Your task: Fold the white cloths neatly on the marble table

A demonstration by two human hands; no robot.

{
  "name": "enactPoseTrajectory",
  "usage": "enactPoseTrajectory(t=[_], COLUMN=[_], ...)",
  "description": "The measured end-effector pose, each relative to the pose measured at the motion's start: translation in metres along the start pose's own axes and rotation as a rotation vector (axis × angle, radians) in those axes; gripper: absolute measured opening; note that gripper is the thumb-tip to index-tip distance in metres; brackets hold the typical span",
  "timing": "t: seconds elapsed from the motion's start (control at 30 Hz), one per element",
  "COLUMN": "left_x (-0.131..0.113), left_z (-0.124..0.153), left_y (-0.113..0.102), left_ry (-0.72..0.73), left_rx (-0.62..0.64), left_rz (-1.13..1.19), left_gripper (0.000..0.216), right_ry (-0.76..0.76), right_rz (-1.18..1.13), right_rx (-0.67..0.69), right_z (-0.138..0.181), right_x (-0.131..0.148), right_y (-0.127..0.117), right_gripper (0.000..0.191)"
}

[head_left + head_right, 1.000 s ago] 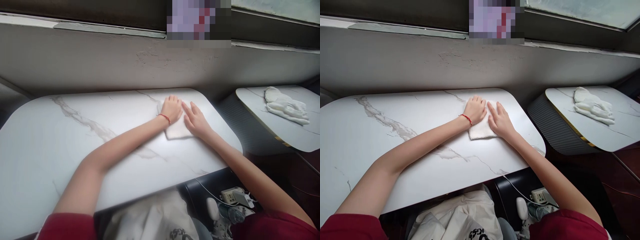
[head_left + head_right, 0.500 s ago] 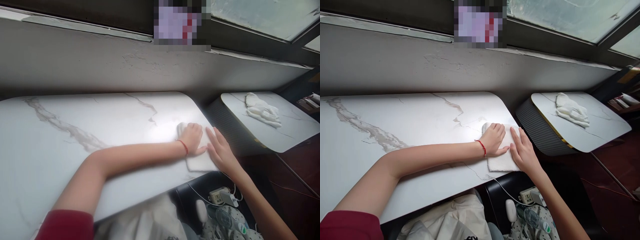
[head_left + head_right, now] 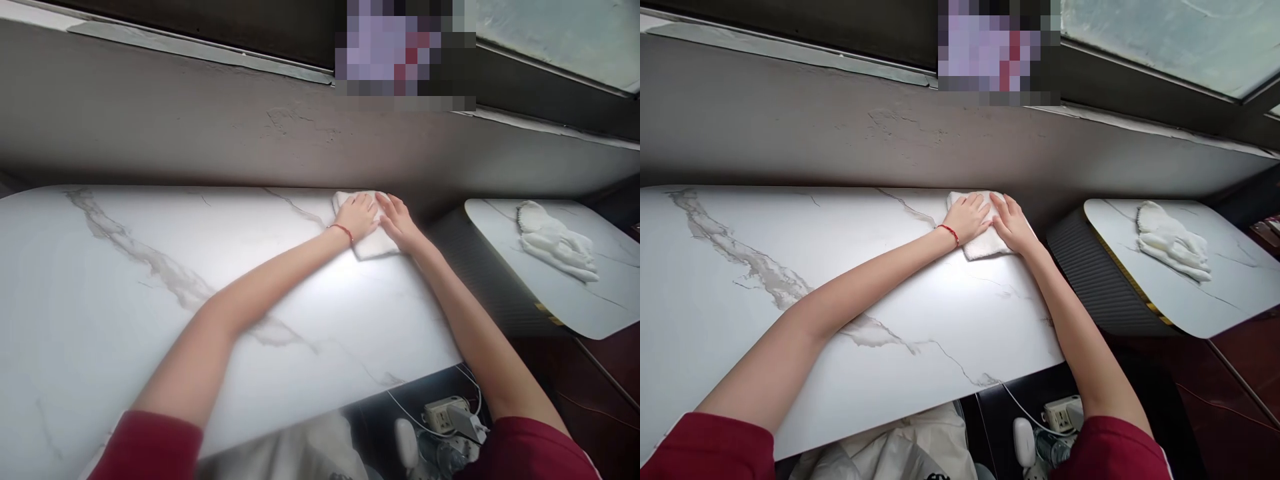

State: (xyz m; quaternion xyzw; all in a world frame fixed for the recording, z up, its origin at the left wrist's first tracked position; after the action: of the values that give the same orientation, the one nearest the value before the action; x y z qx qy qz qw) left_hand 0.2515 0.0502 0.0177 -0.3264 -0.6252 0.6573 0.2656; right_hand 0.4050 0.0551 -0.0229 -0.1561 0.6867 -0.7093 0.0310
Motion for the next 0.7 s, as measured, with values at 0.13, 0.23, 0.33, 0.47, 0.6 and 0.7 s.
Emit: enactPoseTrajectory(t=[0.13, 0.23, 0.33, 0.47, 0.6, 0.7], left_x=[0.031, 0.045, 0.05, 0.048, 0.045, 0.045], left_z=[-0.006, -0.005, -0.002, 0.002, 0.008, 0.018], left_y=[0.0, -0.001, -0.002, -0.002, -0.002, -0.001], left_ry=[-0.015, -0.05, -0.093, -0.119, -0.141, -0.145], left_rx=[-0.022, -0.068, -0.085, -0.061, -0.023, -0.021], left_rz=[0.019, 0.018, 0.015, 0.01, -0.029, -0.039], left_gripper=[0.048, 0.049, 0.053, 0.056, 0.056, 0.055], right_ry=[0.002, 0.028, 0.061, 0.071, 0.106, 0.108], right_rz=[0.03, 0.038, 0.037, 0.033, -0.024, -0.059], right_rx=[-0.042, -0.064, -0.074, -0.109, -0.123, -0.137], right_z=[-0.031, -0.045, -0.051, -0.051, -0.049, -0.044], right_x=[0.006, 0.012, 0.017, 0.022, 0.024, 0.031], right_y=[0.001, 0.001, 0.0, -0.002, -0.001, 0.002], right_gripper=[0.065, 0.066, 0.066, 0.065, 0.064, 0.063])
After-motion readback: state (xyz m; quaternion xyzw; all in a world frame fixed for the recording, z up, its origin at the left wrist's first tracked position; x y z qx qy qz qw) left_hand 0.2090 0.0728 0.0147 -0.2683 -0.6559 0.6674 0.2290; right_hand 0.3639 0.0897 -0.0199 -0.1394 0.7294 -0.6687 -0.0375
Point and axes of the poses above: each hand's wrist, its own z-axis away from the middle knuckle, its own y-axis out of the palm, x = y × z, the point moved 6 cm from there along -z, towards the middle knuckle, and after that the axes turned 15 degrees about x, right-handed, at the moved point
